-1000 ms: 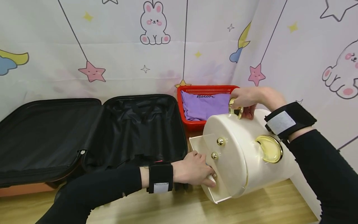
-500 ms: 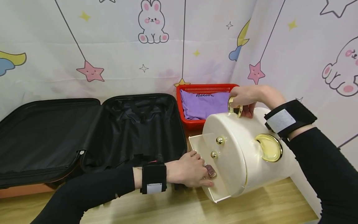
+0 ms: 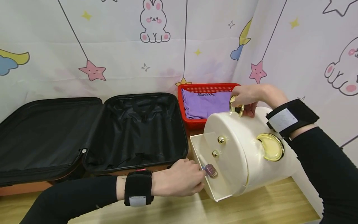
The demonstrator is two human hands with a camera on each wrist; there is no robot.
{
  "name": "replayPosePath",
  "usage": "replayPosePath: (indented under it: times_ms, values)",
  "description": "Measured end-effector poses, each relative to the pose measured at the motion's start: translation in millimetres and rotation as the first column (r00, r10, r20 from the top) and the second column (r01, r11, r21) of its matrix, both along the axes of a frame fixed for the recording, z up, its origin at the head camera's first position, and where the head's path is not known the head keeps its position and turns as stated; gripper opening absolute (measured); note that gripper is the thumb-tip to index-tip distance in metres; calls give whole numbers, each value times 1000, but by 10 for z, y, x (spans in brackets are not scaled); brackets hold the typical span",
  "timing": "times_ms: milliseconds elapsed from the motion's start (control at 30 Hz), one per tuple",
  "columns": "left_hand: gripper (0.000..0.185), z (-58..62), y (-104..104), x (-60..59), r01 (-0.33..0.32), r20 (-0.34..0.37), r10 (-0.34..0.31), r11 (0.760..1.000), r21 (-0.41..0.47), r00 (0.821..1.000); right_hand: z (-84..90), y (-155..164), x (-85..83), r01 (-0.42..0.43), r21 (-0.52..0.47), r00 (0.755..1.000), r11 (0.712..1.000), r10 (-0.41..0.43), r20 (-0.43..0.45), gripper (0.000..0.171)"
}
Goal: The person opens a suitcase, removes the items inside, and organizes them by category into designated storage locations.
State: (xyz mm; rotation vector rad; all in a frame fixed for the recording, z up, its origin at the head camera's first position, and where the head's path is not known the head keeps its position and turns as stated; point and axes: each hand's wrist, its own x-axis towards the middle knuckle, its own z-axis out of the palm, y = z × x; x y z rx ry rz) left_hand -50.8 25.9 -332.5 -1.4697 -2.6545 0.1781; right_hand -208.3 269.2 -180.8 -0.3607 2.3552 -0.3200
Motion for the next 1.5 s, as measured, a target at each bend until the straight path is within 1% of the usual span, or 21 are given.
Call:
replayPosePath:
  times_ms: [67,167,267,333,500,633,733,900,1000,1100,1167,1233,1367,1500]
  values:
    - [23,-24,-7,-22,-34,29,35,999,-33,999,-10,1,-8,-5,-4,1000,1000,5,2,13]
    - [22,-56,3,-68,-63,103,71,994,-84,992,-13,1,-9,0,-6,1000,1000,0,4,13]
    - [25,-81,25,-114,-65,188,85,992,-109,978,-11,3,-9,3,-4,1000,1000,-3,7,12]
    - [26,-98,36,-131,-59,213,83,991,-117,973,-7,8,-5,8,-1,1000,1000,-8,3,12]
    - [29,-127,65,-164,-38,194,58,993,-109,979,2,30,-2,17,3,1000,1000,-17,-11,12]
    - [26,-147,110,-195,-24,176,37,997,-77,984,-2,40,-4,20,-1,1000,1000,-20,-22,13]
    - [25,-171,163,-211,-17,159,28,997,-71,987,-7,48,-7,19,-5,999,1000,-19,-27,14]
    - [29,-207,314,-235,-32,155,41,998,-58,987,-1,60,-7,21,-12,999,1000,-21,-32,18]
    - [31,-224,397,-244,-60,182,66,997,-42,981,2,59,-2,23,-22,999,1000,-23,-30,20]
    - [33,-233,442,-244,-92,217,98,995,-39,971,10,59,11,24,-30,999,999,-25,-21,21]
    - [37,-239,448,-243,-104,233,111,994,-42,966,14,58,23,25,-30,1000,999,-26,-18,19]
    - [39,-246,443,-245,-102,236,110,994,-45,965,17,55,28,23,-31,1000,999,-23,-16,18]
    - [43,-248,420,-266,-81,224,91,995,-53,970,16,62,16,21,-21,1000,1000,-22,-14,17]
    - [40,-226,388,-291,-65,202,78,995,-71,976,3,87,-5,20,-11,1000,1000,-20,-10,21]
